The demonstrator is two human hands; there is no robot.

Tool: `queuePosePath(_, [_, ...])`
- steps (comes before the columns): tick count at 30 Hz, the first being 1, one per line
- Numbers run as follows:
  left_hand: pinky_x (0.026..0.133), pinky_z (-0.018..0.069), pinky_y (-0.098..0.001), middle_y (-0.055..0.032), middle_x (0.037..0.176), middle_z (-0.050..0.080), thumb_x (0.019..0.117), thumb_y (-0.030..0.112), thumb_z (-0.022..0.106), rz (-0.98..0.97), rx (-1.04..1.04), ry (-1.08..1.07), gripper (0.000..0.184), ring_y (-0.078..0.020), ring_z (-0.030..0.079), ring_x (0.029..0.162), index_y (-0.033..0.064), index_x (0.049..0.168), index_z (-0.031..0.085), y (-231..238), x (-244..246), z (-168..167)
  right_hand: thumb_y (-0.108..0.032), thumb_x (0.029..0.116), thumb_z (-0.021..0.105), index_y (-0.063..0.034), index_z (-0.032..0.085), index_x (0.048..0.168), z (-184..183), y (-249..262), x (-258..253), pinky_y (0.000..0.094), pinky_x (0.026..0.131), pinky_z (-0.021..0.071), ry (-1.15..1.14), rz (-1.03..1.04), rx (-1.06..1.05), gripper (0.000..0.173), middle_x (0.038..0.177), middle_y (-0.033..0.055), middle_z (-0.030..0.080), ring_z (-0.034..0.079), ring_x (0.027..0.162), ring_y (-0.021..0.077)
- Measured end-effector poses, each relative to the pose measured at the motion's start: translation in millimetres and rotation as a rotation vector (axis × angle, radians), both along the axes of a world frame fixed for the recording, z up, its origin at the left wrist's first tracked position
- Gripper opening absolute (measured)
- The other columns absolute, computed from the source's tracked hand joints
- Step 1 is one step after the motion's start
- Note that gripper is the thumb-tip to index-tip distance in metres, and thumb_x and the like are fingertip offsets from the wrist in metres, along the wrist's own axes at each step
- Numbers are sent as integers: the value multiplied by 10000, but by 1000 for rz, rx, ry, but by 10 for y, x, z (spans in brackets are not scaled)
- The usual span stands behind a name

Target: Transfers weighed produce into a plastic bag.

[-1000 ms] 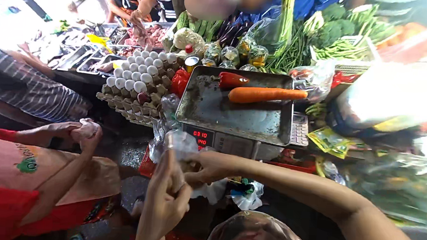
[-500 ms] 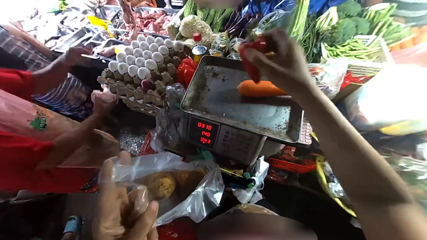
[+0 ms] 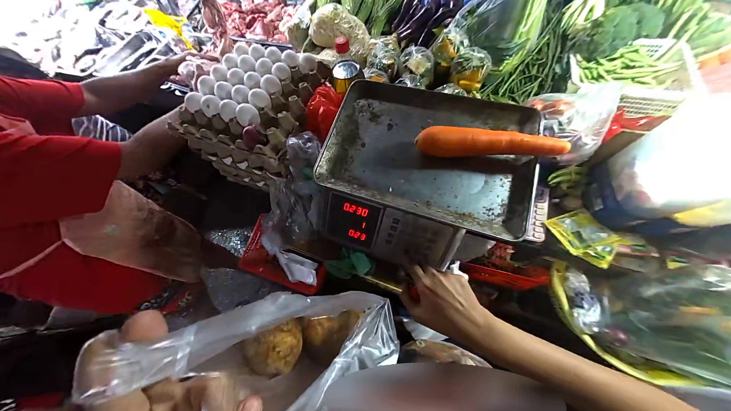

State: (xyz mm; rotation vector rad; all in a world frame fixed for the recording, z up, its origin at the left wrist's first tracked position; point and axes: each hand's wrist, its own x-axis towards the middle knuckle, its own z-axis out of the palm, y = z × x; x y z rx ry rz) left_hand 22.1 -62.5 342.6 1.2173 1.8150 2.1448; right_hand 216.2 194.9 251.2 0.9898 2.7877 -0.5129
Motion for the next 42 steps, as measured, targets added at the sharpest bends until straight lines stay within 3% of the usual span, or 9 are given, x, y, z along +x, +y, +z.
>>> queuePosePath(3, [800, 520, -119, 65, 1516, 457, 795, 30, 768, -41, -70, 9, 931, 41, 615, 960, 120, 1589, 290, 271, 143, 437, -397, 991, 513, 3, 619, 1293, 11, 5, 11, 581, 708, 561, -53, 8, -31, 512, 1166, 241, 682, 713, 922, 424])
queuePosePath(9, [596, 503, -116, -46, 1440, 461, 661, -195, 595, -21, -94, -122, 1115, 49, 549, 666, -68, 1570, -38, 546, 270, 645, -363, 981, 527, 14, 629, 1186, 133, 56, -131, 581, 648, 541, -23, 19, -32, 441, 996, 241, 699, 711, 824, 434])
queuePosePath(17, [472, 514, -135, 33, 1328, 553, 711, -191, 565, -121, -128, -85, 1083, 31, 541, 554, 44, 1607, 3, 657, 208, 622, -395, 901, 573, -58, 633, 1293, 897, 665, 54, 476, 444, 486, 517, 57, 292, 521, 901, 127, 663, 638, 594, 288])
queuePosePath(23, [363, 449, -133, 82, 1067, 627, 779, -107, 609, -316, -53, -36, 1017, 26, 461, 457, 238, 1639, 190, 914, 118, 429, -599, 925, 585, -113, 652, 1297, 1057, 1564, -88, 580, 825, 532, 427, 177, 336, 615, 1150, 158, 663, 648, 1062, 378])
queuePosePath(27, [373, 474, -150, 77, 1006, 616, 799, -68, 625, -375, -119, -3, 1031, 21, 478, 464, 251, 1654, 146, 997, 61, 294, -184, 870, 786, -106, 559, 1452, 1113, 2166, -115, 686, 1042, 395, 202, 92, 226, 629, 1386, 210, 588, 524, 1303, 456])
queuePosePath(30, [365, 467, -184, 85, 703, 469, 802, -35, 600, -331, -221, 18, 971, -7, 443, 435, 167, 1649, 170, 1089, 20, 140, -147, 840, 799, -70, 592, 1345, 1089, 2253, -81, 635, 953, 482, 208, 141, 296, 551, 1251, 201, 644, 621, 1166, 431])
queuePosePath(33, [363, 452, -169, 86, 668, 424, 802, -41, 579, -294, -236, 9, 955, 7, 420, 426, 98, 1643, 149, 1188, -64, 17, -315, 923, 716, -68, 570, 1356, 1455, 1851, 62, 633, 747, 525, 365, 148, 368, 520, 1171, 198, 640, 669, 987, 433])
queuePosePath(37, [379, 430, -147, 92, 704, 525, 785, -31, 593, -323, -285, 13, 975, 19, 470, 464, 59, 1632, 118, 1290, -132, 30, -505, 959, 657, -217, 646, 1104, 1700, 1003, 145, 297, 521, 553, 344, 278, -299, 322, 756, -76, 650, 633, 621, 50])
queuePosePath(42, [394, 447, -154, 78, 713, 453, 821, -22, 579, -408, -328, 150, 870, 11, 438, 469, 154, 1621, 287, 1286, -108, 61, -544, 1068, 432, -75, 603, 1145, 1084, 433, -439, 287, 488, 510, 125, 1, -1289, 505, 776, 46, 626, 583, 548, 112])
